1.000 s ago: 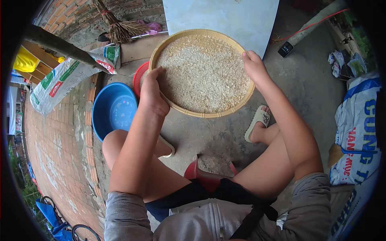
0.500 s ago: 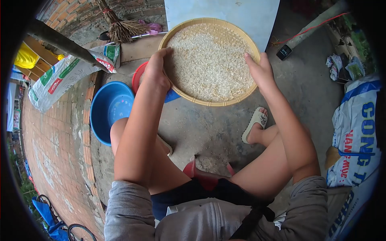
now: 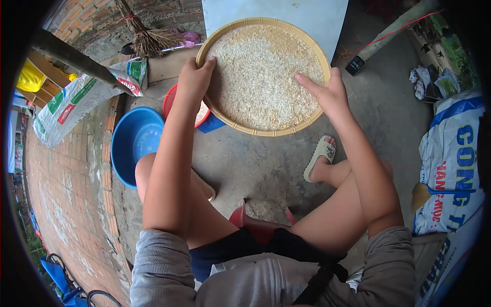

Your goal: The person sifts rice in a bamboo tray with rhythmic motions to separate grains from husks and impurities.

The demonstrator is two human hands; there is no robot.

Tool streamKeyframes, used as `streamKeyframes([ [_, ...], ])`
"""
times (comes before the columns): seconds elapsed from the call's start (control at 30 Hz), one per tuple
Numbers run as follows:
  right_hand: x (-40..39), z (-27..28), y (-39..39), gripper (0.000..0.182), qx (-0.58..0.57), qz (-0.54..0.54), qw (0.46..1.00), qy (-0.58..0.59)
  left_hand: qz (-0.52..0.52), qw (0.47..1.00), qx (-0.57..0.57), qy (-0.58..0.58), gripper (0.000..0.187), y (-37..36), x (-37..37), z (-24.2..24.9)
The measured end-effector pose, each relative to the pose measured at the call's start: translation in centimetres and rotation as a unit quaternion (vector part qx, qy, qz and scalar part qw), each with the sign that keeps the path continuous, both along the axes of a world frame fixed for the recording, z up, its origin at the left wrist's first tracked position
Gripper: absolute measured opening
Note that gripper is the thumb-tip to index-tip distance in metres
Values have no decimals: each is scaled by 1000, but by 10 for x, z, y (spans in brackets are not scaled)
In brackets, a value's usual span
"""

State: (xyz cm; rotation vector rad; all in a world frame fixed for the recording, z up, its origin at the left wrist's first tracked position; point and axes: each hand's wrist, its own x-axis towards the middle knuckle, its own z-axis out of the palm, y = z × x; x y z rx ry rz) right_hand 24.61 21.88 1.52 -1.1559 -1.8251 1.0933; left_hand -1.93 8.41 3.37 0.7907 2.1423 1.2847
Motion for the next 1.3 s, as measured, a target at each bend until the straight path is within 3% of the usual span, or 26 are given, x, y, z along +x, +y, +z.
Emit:
streamKeyframes([
  [0.1, 8, 8, 14, 60, -4, 6, 1000, -4, -60, 998, 3, 15, 55, -6, 27, -7],
  [0.17, 13, 6, 38, 56, -80, 17, 997, 1, -53, 998, 9, 36, 63, -13, 54, 5],
  [0.3, -3, -18, 21, 56, -41, -31, 999, -1, -44, 999, 26, 13, 53, -6, 12, -2],
  [0.37, -14, -20, -7, 57, -19, 3, 1000, 2, -4, 994, 24, 104, 51, -8, -16, -5],
  [0.43, -20, -10, -25, 58, 21, 68, 994, 78, 15, 992, -5, 125, 51, -13, -15, 6],
  [0.5, -13, 1, -13, 53, 2, 50, 997, 59, 13, 995, 22, 101, 55, -13, 8, 6],
  [0.57, -4, 6, 15, 50, -107, 3, 992, 73, -17, 996, 60, 63, 67, -8, 29, -15],
  [0.67, 1, 3, 24, 48, -97, 4, 994, 39, -29, 997, 43, 48, 64, -7, 42, -9],
  [0.7, 0, 3, 21, 50, -100, -4, 995, 29, -23, 999, 33, 29, 55, -4, 28, -14],
  [0.77, -9, -3, -2, 53, -71, -3, 997, 25, 10, 999, 22, 34, 46, 0, -1, -16],
  [0.83, -14, -9, -16, 56, 75, 59, 995, 23, 33, 999, 10, 19, 39, -3, -9, -6],
  [0.9, -9, 2, -12, 52, 51, 39, 997, 48, 24, 999, 36, 11, 44, -5, 10, -6],
  [0.97, 1, 11, 16, 47, -86, -15, 995, 54, 15, 998, 66, 13, 57, -5, 40, -21],
  [1.03, 8, 7, 32, 43, -73, 4, 997, 35, 0, 996, 86, -3, 62, -10, 65, -17],
  [1.13, 7, 2, 29, 45, -86, 10, 996, 23, 7, 994, 90, -60, 49, -8, 39, -18],
  [1.2, -3, -11, 0, 51, 38, 42, 998, 20, 62, 989, 84, -103, 34, -9, 19, -5],
  [1.23, -4, -14, -8, 54, 98, 57, 993, 19, 62, 987, 84, -120, 36, -10, 8, -2],
  [1.3, -2, -5, -5, 57, 66, 61, 996, 18, 45, 987, 82, -132, 37, -12, 11, -4],
])
